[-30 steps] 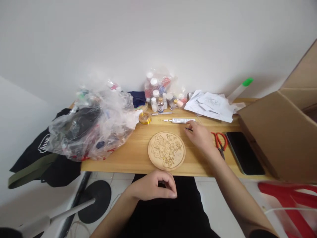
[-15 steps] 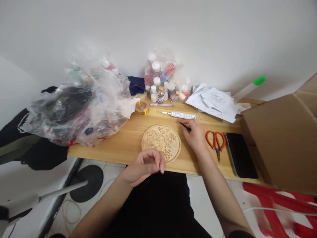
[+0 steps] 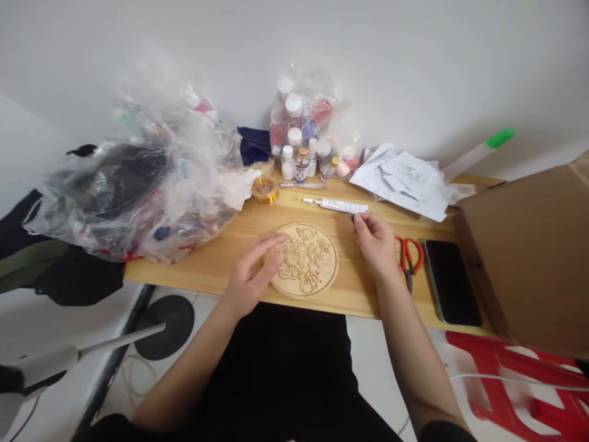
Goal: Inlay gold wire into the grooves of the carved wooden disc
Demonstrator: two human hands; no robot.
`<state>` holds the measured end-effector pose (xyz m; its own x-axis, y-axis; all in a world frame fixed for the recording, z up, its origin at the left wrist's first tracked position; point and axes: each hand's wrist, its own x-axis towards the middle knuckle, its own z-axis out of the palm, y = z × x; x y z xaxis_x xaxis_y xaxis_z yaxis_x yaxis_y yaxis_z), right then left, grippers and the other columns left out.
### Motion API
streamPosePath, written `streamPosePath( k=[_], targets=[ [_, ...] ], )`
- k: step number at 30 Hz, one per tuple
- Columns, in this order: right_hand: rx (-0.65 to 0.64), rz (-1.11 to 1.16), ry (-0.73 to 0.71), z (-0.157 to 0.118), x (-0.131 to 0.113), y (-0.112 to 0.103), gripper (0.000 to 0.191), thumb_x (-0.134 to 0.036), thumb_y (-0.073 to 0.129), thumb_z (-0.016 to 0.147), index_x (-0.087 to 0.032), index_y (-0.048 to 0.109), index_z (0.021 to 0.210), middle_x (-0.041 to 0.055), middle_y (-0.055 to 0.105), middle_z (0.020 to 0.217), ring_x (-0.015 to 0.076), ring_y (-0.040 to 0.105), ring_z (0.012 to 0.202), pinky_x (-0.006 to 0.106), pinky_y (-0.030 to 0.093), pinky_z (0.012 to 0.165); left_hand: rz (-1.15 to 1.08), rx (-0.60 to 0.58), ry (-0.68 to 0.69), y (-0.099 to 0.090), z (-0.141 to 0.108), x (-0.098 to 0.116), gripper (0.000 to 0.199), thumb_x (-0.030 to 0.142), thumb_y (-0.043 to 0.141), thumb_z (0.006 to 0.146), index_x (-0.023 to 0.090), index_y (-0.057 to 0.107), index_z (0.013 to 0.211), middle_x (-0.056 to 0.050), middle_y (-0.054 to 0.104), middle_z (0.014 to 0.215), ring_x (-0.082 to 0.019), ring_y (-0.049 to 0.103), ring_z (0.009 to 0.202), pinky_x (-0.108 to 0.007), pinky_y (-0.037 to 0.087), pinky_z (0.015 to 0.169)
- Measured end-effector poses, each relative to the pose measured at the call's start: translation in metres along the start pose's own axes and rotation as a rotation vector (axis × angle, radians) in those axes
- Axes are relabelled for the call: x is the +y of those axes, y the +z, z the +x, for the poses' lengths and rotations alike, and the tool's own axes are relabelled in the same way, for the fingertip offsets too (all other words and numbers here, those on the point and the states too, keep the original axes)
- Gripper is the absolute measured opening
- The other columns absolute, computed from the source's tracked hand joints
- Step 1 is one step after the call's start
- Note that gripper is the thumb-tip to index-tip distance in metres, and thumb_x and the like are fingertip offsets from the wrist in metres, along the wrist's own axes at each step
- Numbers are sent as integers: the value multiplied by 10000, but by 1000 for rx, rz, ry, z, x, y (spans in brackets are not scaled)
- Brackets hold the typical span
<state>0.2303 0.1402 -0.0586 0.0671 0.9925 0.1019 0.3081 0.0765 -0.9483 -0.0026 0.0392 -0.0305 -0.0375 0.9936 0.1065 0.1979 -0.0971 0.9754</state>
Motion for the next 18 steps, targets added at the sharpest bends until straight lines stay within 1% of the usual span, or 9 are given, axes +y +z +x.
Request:
streamPosePath(
  k=[1, 2, 3, 5, 7, 10, 13, 16, 18],
  targets=[
    [-4, 27, 4, 0, 0, 0, 257, -429, 564, 792, -179, 586, 739, -26, 506, 586, 95, 427, 521, 230, 326, 496, 262, 5, 65, -5, 3, -4, 406, 367, 560, 848, 175, 592, 1203, -110, 545, 1328, -255, 450, 1274, -442, 300, 1098],
    [-10, 44, 7, 0, -1, 0, 267, -437, 565, 796, -180, 580, 723, -28, 497, 580, 94, 423, 521, 227, 320, 491, 473, -23, 103, -9, 5, -8, 484, 394, 561, 844, 158, 539, 1265, -125, 483, 1391, -275, 388, 1327, -472, 258, 1122],
    [-21, 52, 7, -1, -1, -1, 282, -446, 565, 802, -181, 576, 707, -28, 491, 575, 93, 422, 524, 224, 314, 487, 629, -83, 113, -12, 6, -13, 551, 424, 543, 852, 150, 473, 1325, -132, 419, 1442, -284, 336, 1363, -490, 242, 1131],
    [-53, 50, 7, -2, -2, -1, 318, -468, 558, 815, -181, 572, 680, -25, 485, 569, 92, 422, 527, 219, 304, 476, 795, -227, 103, -17, 4, -20, 597, 454, 458, 895, 147, 363, 1398, -133, 359, 1481, -271, 299, 1388, -490, 260, 1131],
    [-77, 42, 3, -3, -2, -2, 344, -487, 553, 824, -180, 576, 670, -22, 489, 573, 90, 420, 525, 216, 294, 464, 872, -296, 112, -20, -3, -24, 596, 464, 408, 915, 152, 326, 1416, -133, 359, 1481, -266, 301, 1389, -493, 272, 1130],
    [-72, 53, -1, -3, -1, -3, 357, -502, 555, 826, -181, 581, 670, -21, 502, 578, 82, 407, 506, 215, 281, 449, 938, -291, 137, -23, -17, -25, 571, 455, 371, 934, 169, 308, 1424, -131, 385, 1465, -263, 334, 1372, -501, 309, 1109],
    [-36, 101, 12, -2, -2, -4, 353, -508, 587, 799, -181, 583, 665, -22, 513, 571, 77, 397, 488, 216, 273, 441, 995, -247, 182, -24, -31, -24, 534, 438, 383, 937, 185, 332, 1405, -118, 439, 1428, -266, 386, 1336, -502, 366, 1068],
    [10, 192, 79, 0, -5, -5, 322, -495, 645, 748, -181, 602, 692, -24, 525, 578, 67, 386, 467, 211, 257, 425, 1071, -183, 249, -23, -41, -21, 469, 398, 435, 924, 187, 421, 1342, -121, 459, 1405, -286, 394, 1323, -506, 393, 1040],
    [27, 268, 124, 0, -7, -6, 307, -482, 678, 712, -182, 616, 713, -22, 538, 591, 62, 389, 458, 204, 240, 408, 1103, -165, 292, -22, -46, -19, 407, 352, 468, 913, 177, 486, 1281, -131, 452, 1403, -294, 395, 1320, -502, 404, 1031]
  ],
)
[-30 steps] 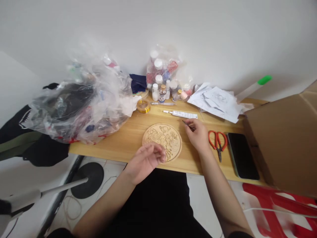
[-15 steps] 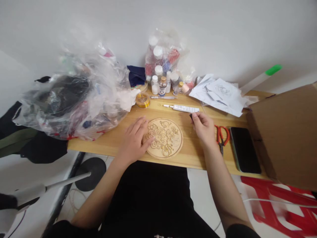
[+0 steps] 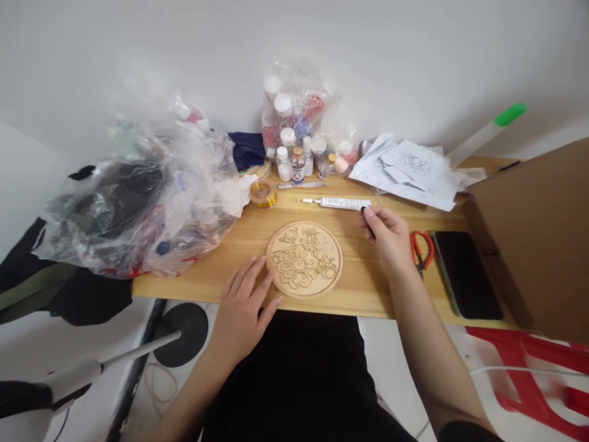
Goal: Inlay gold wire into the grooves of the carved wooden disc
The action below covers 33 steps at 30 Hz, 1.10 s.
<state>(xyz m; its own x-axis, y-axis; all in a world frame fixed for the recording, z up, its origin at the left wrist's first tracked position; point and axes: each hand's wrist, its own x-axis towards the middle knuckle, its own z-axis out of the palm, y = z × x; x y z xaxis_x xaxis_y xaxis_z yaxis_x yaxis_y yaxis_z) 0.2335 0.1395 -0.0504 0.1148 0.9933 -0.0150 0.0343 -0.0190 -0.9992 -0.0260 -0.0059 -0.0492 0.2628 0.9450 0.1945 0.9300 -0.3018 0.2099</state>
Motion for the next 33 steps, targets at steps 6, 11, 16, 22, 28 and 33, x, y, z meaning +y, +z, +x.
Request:
streamPosePath(
  k=[6, 11, 16, 22, 28, 33],
  targets=[
    [-9, 124, 9, 2, -1, -3, 289, -449, 704, 696, -186, 641, 797, -24, 552, 619, 47, 389, 447, 187, 225, 388, -33, 15, 38, -4, -6, 6, 334, 268, 493, 899, 160, 550, 1210, -152, 450, 1387, -292, 439, 1284, -482, 440, 1002],
    [-27, 140, 10, 1, -2, -3, 277, -456, 663, 738, -205, 602, 837, -44, 549, 591, 50, 406, 423, 188, 239, 385, -51, 19, 108, -3, -8, 8, 278, 211, 516, 879, 198, 614, 1139, -139, 467, 1379, -295, 424, 1305, -492, 415, 1024],
    [-41, 103, 30, 1, -3, -2, 286, -472, 652, 736, -212, 586, 835, -51, 545, 576, 53, 409, 412, 194, 247, 381, -51, 24, 167, 3, -10, 13, 308, 203, 526, 872, 219, 614, 1167, -142, 420, 1425, -295, 392, 1332, -487, 388, 1044],
    [-55, 123, 22, 0, -4, -2, 289, -464, 672, 723, -201, 592, 811, -45, 548, 553, 53, 386, 402, 199, 223, 379, -1, -59, 191, 11, -15, 22, 424, 315, 514, 893, 250, 511, 1311, -159, 386, 1453, -312, 362, 1352, -499, 370, 1039],
    [-82, 124, 35, -1, -7, -1, 356, -494, 697, 698, -205, 491, 668, -46, 523, 504, 39, 280, 365, 212, 141, 361, -2, -62, 169, 16, -16, 25, 439, 374, 504, 900, 315, 482, 1334, -116, 371, 1473, -314, 355, 1354, -486, 354, 1040],
    [-86, 94, 46, -3, -10, -2, 460, -552, 673, 696, -216, 387, 568, -32, 493, 468, 60, 319, 380, 224, 154, 363, -18, -108, 87, 15, -16, 25, 449, 408, 532, 880, 394, 475, 1326, -109, 287, 1513, -400, 274, 1375, -589, 316, 1025]
  ],
)
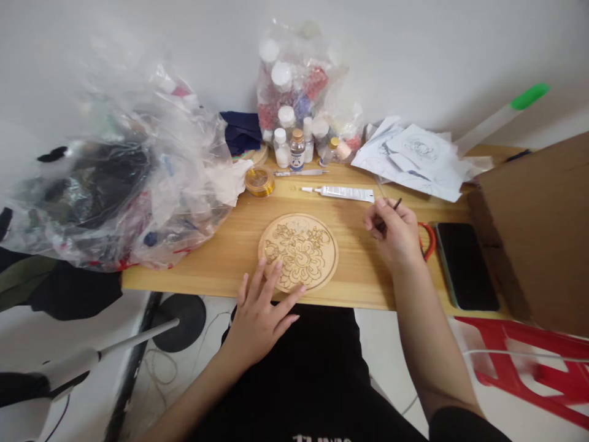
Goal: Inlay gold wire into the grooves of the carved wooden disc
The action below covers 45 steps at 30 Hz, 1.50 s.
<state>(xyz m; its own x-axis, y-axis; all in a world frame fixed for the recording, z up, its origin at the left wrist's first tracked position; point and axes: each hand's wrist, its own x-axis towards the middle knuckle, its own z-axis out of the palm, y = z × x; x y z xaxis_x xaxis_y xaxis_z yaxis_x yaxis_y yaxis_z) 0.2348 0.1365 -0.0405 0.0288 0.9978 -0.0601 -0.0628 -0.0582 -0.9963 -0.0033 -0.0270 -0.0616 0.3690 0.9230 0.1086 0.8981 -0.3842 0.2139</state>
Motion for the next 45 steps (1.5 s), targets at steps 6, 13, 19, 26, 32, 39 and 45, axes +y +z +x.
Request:
streamPosePath(
  k=[6, 13, 19, 26, 32, 39, 45],
  targets=[
    [-72, 29, 30, 2, -2, 0, 516, -655, 512, 764, -225, 336, 540, -9, 507, 492, 83, 357, 353, 253, 229, 365, -30, -38, -8, -1, 3, -1, 455, 425, 541, 871, 409, 474, 1321, -95, 229, 1535, -414, 238, 1383, -618, 304, 1021],
    [-29, 63, -80, 6, -2, -2, 552, -705, 373, 806, -218, 443, 555, 43, 559, 620, 153, 549, 561, 302, 428, 515, -41, -47, 2, -8, 10, -3, 479, 456, 532, 869, 391, 457, 1337, -112, 194, 1541, -420, 223, 1386, -626, 300, 1019],
    [64, 97, -53, 9, 1, -3, 604, -763, 396, 761, -214, 496, 529, -19, 387, 406, 91, 312, 300, 268, 204, 335, 61, -4, 251, 4, 40, 44, 605, 511, 421, 905, 160, 395, 1397, -157, 263, 1521, -318, 209, 1417, -479, 231, 1119],
    [14, 104, 25, 12, 0, -2, 445, -653, 640, 652, -232, 512, 584, -31, 440, 406, 104, 399, 339, 255, 263, 326, 353, 81, 586, 48, 82, 100, 480, 233, 305, 941, 79, 417, 1382, -151, 431, 1432, -268, 402, 1335, -428, 264, 1122],
    [-51, 151, 31, 9, 2, -4, 277, -428, 775, 626, -215, 602, 658, -35, 553, 511, 85, 497, 432, 213, 352, 393, 235, 148, 658, 52, 89, 94, 465, 231, 286, 946, 80, 460, 1351, -161, 472, 1397, -294, 441, 1301, -445, 303, 1083],
    [-50, 83, 81, 13, 13, 1, 235, -360, 808, 600, -224, 672, 734, -23, 613, 539, 104, 551, 466, 231, 419, 428, 101, 103, 660, 52, 92, 91, 453, 197, 261, 950, 107, 513, 1315, -122, 515, 1368, -288, 449, 1297, -453, 274, 1090],
    [-64, -121, 38, 16, -3, 17, 203, -275, 793, 649, -207, 717, 824, 6, 681, 654, 128, 625, 564, 275, 526, 552, 46, 96, 646, 51, 92, 90, 450, 168, 257, 952, 102, 510, 1319, -114, 520, 1363, -282, 438, 1303, -452, 261, 1091]
  ],
)
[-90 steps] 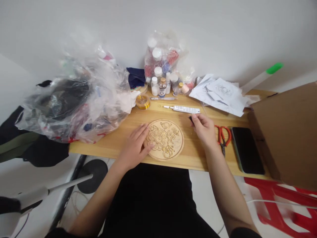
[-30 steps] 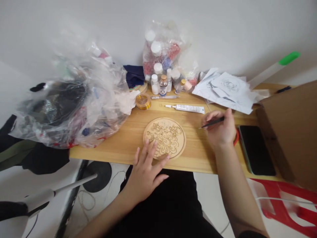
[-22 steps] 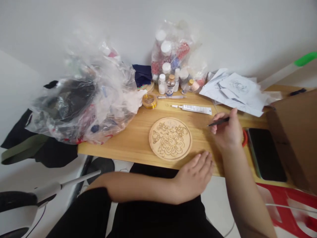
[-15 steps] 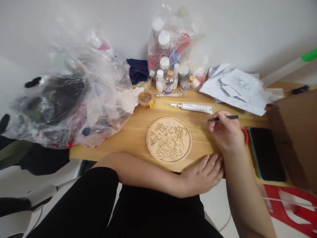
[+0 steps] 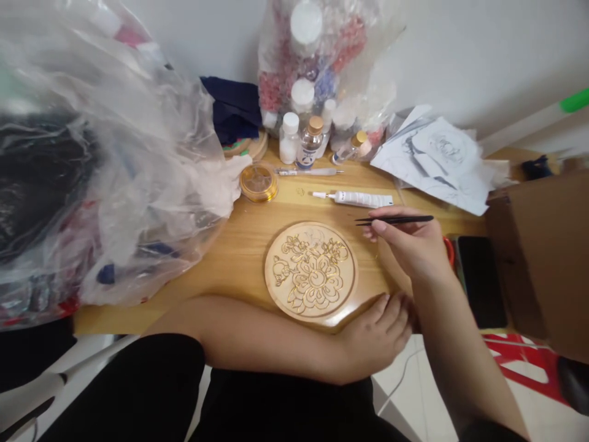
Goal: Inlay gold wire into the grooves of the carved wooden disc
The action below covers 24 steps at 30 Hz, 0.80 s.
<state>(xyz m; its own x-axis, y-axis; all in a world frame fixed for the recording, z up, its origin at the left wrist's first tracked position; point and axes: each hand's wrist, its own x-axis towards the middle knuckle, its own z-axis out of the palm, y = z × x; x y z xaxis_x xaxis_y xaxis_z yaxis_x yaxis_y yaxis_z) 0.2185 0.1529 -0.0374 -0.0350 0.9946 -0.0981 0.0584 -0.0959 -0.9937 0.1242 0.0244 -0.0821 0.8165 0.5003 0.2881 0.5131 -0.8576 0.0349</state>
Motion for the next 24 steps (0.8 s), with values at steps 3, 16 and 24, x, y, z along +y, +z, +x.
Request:
streamPosePath(
  k=[3, 16, 24],
  targets=[
    [-2, -112, -142, 11, -17, 20, 164, -224, 770, 683, -206, 709, 835, 9, 698, 730, 140, 649, 632, 295, 544, 611, -14, -15, 9, 1, 0, 0, 451, 171, 250, 959, 84, 484, 1334, -126, 505, 1374, -286, 435, 1302, -459, 251, 1092],
    [-46, -682, -506, 63, 5, 64, 71, -212, 670, 756, -200, 707, 816, 33, 721, 837, 203, 622, 830, 393, 473, 773, -82, -41, 71, 1, 2, -8, 447, 156, 236, 967, 122, 528, 1304, -119, 544, 1323, -265, 492, 1234, -488, 269, 1096],
    [-59, -691, -513, 64, 10, 62, 57, -210, 678, 754, -202, 711, 799, 44, 723, 820, 210, 619, 822, 399, 463, 777, -74, -97, 78, -3, 4, -9, 465, 147, 213, 967, 133, 502, 1331, -120, 506, 1369, -257, 472, 1257, -462, 298, 1090]
  ],
)
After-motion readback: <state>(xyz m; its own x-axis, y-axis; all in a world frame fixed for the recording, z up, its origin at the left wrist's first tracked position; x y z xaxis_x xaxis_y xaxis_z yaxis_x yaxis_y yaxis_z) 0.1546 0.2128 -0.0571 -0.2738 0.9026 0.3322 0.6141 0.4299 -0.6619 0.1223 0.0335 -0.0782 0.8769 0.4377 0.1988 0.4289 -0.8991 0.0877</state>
